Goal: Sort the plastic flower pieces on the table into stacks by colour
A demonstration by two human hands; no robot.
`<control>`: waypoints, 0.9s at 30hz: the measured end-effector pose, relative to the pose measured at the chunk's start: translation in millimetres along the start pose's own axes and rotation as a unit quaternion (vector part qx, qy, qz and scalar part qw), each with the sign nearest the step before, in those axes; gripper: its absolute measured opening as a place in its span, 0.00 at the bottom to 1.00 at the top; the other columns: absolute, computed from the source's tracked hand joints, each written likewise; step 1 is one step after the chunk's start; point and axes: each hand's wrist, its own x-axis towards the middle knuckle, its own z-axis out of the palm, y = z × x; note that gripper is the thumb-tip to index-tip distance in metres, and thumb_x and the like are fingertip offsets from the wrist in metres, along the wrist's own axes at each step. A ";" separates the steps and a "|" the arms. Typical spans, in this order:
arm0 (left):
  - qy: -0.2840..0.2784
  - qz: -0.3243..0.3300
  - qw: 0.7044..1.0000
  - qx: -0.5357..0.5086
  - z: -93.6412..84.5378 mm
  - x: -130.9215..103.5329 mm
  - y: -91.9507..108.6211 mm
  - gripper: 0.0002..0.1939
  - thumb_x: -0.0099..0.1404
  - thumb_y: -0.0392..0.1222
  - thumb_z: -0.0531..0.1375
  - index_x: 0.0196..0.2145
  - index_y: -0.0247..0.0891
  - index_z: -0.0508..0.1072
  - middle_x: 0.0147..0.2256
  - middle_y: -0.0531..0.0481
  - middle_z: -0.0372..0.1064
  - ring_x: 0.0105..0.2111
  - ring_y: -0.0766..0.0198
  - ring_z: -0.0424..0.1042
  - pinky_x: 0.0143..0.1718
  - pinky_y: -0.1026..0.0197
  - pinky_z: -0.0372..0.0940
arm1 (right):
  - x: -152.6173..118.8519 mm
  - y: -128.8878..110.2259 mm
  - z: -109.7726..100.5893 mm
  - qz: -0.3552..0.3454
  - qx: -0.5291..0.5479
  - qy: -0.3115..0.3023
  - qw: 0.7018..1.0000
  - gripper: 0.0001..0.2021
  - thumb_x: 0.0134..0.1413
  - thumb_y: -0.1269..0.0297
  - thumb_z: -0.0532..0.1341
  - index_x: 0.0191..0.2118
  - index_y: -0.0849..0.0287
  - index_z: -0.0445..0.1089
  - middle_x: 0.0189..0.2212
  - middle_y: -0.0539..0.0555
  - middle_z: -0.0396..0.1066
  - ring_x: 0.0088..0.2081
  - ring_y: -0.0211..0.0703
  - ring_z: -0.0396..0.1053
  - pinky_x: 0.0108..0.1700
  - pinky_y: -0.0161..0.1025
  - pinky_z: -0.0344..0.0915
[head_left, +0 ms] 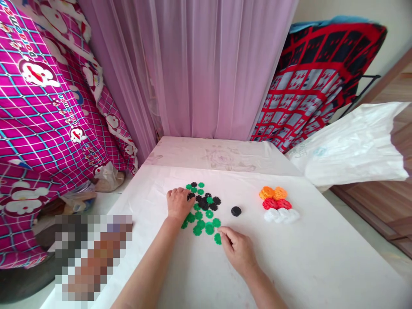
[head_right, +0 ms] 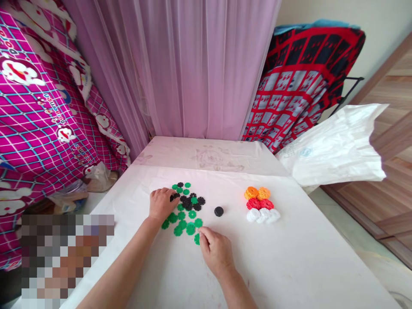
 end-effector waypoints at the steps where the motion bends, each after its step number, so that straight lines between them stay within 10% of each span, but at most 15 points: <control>1: -0.002 0.003 1.000 0.002 -0.3 1.1 0.2 0.13 0.61 0.48 0.60 0.40 0.41 0.78 0.42 0.42 0.75 0.46 0.48 0.70 0.52 0.45 0.55 | 0.1 -0.3 -0.1 -0.002 -0.001 0.001 1.000 0.15 0.62 0.64 0.50 0.37 0.53 0.76 0.30 0.50 0.79 0.28 0.40 0.76 0.31 0.31 0.67; 27: -0.002 0.013 0.999 -0.030 -2.5 -12.3 -32.7 0.14 0.62 0.48 0.59 0.43 0.43 0.77 0.44 0.46 0.73 0.45 0.54 0.70 0.49 0.52 0.62 | -2.3 3.4 1.8 -0.001 -0.015 -0.005 1.000 0.15 0.62 0.64 0.50 0.39 0.53 0.76 0.31 0.50 0.79 0.29 0.40 0.77 0.32 0.32 0.66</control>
